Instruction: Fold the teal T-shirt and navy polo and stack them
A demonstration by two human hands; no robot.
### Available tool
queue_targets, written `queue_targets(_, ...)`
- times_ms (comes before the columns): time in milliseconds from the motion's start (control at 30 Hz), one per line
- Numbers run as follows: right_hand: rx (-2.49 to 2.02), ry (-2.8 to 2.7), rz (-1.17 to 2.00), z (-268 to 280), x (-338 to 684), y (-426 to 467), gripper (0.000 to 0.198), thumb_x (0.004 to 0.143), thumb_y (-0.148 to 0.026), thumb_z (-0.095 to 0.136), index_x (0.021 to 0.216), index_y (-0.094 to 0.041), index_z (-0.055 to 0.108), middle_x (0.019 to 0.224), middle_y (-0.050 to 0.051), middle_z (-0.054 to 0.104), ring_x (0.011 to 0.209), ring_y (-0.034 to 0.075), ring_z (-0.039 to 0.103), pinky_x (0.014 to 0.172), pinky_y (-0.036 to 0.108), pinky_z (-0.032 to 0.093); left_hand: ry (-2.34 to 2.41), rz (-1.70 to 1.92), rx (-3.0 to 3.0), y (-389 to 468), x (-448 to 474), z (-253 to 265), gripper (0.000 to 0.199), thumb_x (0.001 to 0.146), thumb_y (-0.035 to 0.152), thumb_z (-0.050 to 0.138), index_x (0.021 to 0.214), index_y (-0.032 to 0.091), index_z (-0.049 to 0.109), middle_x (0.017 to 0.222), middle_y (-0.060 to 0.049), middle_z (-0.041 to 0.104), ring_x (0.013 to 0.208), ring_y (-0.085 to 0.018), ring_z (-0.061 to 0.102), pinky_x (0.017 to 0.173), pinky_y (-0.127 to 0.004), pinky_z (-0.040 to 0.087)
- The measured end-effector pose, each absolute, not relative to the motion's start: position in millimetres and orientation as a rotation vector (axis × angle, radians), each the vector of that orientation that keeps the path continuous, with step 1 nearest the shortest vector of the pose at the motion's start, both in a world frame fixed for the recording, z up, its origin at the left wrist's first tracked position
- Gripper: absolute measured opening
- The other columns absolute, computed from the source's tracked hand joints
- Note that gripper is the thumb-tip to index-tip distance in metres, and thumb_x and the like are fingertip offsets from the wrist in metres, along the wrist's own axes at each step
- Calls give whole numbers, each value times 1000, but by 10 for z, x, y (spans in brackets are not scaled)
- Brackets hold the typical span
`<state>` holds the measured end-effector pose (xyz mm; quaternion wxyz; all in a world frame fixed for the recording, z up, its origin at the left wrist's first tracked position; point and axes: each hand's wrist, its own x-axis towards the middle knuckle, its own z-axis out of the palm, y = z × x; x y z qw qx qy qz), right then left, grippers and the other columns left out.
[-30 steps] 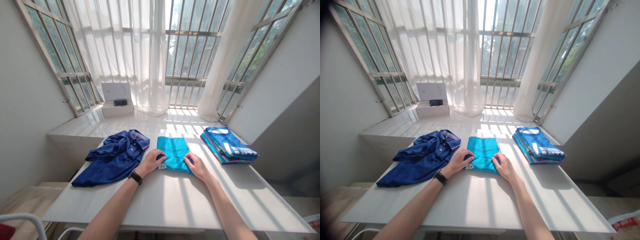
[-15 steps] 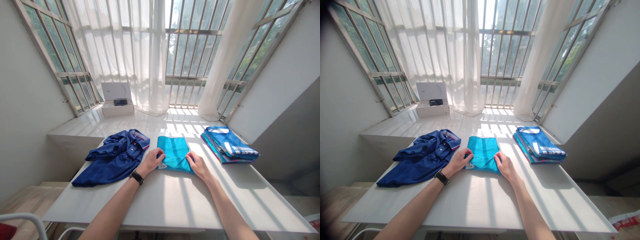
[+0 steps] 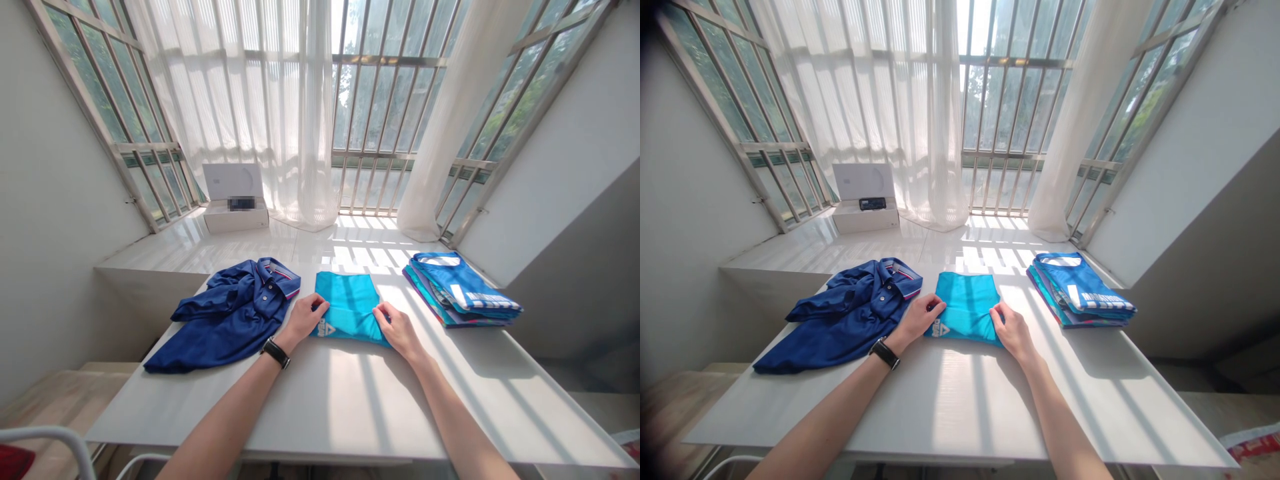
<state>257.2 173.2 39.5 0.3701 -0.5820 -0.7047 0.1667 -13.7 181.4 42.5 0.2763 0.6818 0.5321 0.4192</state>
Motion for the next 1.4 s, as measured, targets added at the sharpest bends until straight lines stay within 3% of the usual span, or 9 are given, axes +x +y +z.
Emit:
queue_targets(167, -1511, -1809, 400, 362, 2597, 1764, 39, 91, -57, 48, 71, -25, 58, 73, 5, 70, 70, 24, 65, 68, 34, 46, 1525, 1096, 1839, 1864, -149, 392, 22, 92, 38, 58, 82, 21, 67, 71, 1, 67, 67, -15, 61, 64, -25, 42)
queue_targets(367, -1505, -1815, 403, 328, 2608, 1791, 38, 92, -57, 48, 72, -26, 59, 74, 5, 71, 71, 25, 67, 69, 34, 47, 1437, 1065, 1885, 1857, -165, 411, 36, 92, 51, 58, 75, 20, 66, 72, -1, 70, 69, -17, 64, 64, -26, 45)
queue_targets(567, -1509, -1822, 409, 328, 2610, 1778, 37, 93, -54, 47, 71, -26, 56, 72, 4, 69, 70, 24, 65, 69, 34, 46, 1379, 973, 1924, 1839, -217, 458, 27, 86, 45, 64, 76, 20, 69, 78, -2, 74, 71, -17, 65, 63, -25, 47)
queue_targets(867, -1515, -1813, 408, 351, 2601, 1773, 37, 93, -54, 45, 71, -27, 56, 75, 5, 71, 73, 26, 67, 70, 35, 47, 1425, 920, 2026, 1850, -208, 430, 36, 88, 49, 61, 66, 21, 68, 74, -3, 72, 69, -19, 63, 66, -28, 45)
queue_targets(1067, -1547, -1808, 417, 363, 2602, 1765, 37, 93, -55, 45, 70, -27, 55, 70, 5, 69, 71, 26, 67, 69, 34, 45, 1466, 1011, 1933, 1869, -189, 374, 36, 94, 49, 54, 73, 22, 67, 73, -1, 71, 71, -18, 64, 65, -27, 44)
queue_targets(1400, -1670, -1805, 389, 294, 2631, 1800, 35, 90, -54, 51, 75, -25, 64, 76, 4, 73, 77, 25, 69, 71, 31, 43, 1683, 982, 1833, 1883, -205, 385, 24, 85, 45, 71, 84, 20, 70, 75, -1, 72, 72, -18, 67, 64, -26, 43)
